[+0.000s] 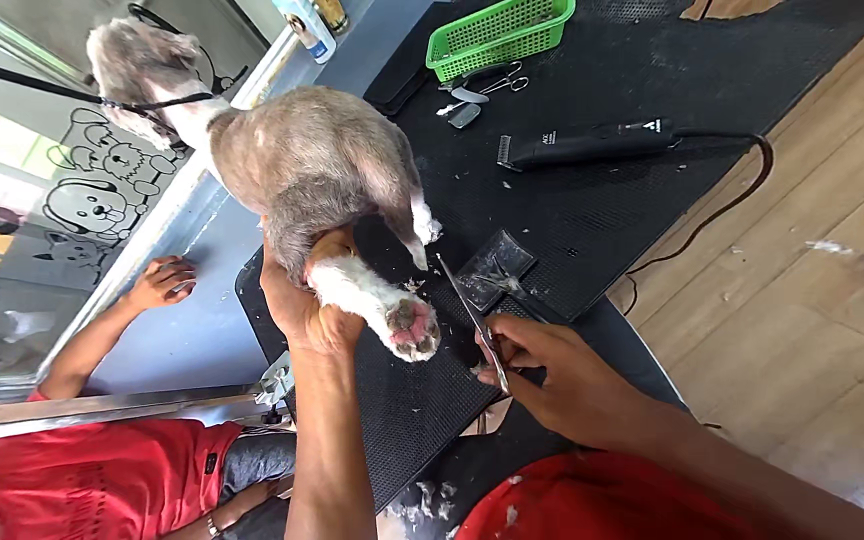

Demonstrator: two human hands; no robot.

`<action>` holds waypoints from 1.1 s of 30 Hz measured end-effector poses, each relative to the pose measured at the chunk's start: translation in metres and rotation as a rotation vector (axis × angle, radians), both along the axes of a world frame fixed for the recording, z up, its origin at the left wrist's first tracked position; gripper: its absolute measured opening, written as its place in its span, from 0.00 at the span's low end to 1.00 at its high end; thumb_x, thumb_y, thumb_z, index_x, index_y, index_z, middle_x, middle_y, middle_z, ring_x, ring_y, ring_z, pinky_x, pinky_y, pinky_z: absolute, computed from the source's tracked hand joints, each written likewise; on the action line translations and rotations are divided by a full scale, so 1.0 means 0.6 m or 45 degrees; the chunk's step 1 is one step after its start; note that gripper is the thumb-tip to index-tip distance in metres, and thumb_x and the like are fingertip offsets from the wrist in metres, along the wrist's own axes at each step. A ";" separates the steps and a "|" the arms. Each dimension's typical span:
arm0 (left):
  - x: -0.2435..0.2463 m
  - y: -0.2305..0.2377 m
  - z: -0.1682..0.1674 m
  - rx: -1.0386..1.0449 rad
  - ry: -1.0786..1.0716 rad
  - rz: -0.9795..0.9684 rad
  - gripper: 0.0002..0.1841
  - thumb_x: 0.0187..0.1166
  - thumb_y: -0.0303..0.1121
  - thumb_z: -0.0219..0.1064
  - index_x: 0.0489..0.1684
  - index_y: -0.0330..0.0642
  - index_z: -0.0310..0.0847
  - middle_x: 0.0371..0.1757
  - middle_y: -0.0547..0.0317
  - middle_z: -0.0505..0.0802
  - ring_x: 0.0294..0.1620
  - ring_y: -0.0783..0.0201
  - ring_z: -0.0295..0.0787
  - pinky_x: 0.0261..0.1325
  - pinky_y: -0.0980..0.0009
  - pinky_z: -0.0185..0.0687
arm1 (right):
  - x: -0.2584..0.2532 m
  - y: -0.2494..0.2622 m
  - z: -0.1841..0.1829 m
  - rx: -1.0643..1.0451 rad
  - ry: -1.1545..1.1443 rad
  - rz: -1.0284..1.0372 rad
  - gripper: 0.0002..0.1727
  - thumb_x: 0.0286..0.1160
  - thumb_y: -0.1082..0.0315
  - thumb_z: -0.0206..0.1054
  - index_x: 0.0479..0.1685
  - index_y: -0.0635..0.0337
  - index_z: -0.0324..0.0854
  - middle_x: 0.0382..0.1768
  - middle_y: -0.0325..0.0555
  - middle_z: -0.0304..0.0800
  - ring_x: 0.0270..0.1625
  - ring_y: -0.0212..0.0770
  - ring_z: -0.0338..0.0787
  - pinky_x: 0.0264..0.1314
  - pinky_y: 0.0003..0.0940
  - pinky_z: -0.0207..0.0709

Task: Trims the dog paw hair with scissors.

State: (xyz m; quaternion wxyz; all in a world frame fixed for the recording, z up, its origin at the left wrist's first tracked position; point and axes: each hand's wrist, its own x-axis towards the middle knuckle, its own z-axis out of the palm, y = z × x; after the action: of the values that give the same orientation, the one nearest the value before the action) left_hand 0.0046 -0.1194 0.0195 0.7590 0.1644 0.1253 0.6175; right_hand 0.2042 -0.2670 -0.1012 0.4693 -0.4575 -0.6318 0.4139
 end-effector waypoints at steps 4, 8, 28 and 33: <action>-0.004 -0.006 0.001 -0.009 0.028 0.009 0.29 0.90 0.53 0.37 0.47 0.37 0.78 0.37 0.49 0.88 0.32 0.61 0.87 0.34 0.69 0.86 | 0.006 0.010 0.005 -0.007 0.116 0.124 0.19 0.68 0.57 0.76 0.56 0.47 0.79 0.38 0.29 0.88 0.40 0.28 0.92 0.41 0.26 0.93; -0.004 -0.011 0.000 0.003 0.055 0.007 0.28 0.89 0.51 0.38 0.43 0.36 0.79 0.33 0.49 0.88 0.31 0.60 0.87 0.35 0.66 0.87 | -0.025 -0.010 -0.003 -0.075 0.355 0.342 0.20 0.72 0.55 0.77 0.57 0.53 0.78 0.44 0.37 0.86 0.46 0.32 0.92 0.49 0.31 0.92; 0.000 -0.017 0.003 0.045 0.122 0.001 0.29 0.89 0.50 0.35 0.39 0.37 0.79 0.29 0.52 0.87 0.31 0.62 0.87 0.39 0.65 0.87 | -0.053 -0.020 -0.005 -0.143 0.284 0.280 0.13 0.74 0.64 0.73 0.54 0.53 0.79 0.40 0.35 0.87 0.39 0.24 0.90 0.40 0.19 0.87; 0.001 -0.018 0.002 0.055 0.108 -0.009 0.30 0.89 0.50 0.35 0.38 0.37 0.79 0.29 0.52 0.87 0.30 0.62 0.87 0.37 0.66 0.87 | -0.047 -0.020 -0.004 -0.062 0.274 0.226 0.15 0.71 0.61 0.74 0.53 0.52 0.79 0.40 0.33 0.86 0.43 0.23 0.90 0.45 0.21 0.90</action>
State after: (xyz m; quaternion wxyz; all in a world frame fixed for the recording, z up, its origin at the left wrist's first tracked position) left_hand 0.0052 -0.1300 0.0209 0.7514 0.2072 0.1434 0.6098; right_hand 0.1758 -0.2789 -0.1036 0.4847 -0.3639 -0.6055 0.5158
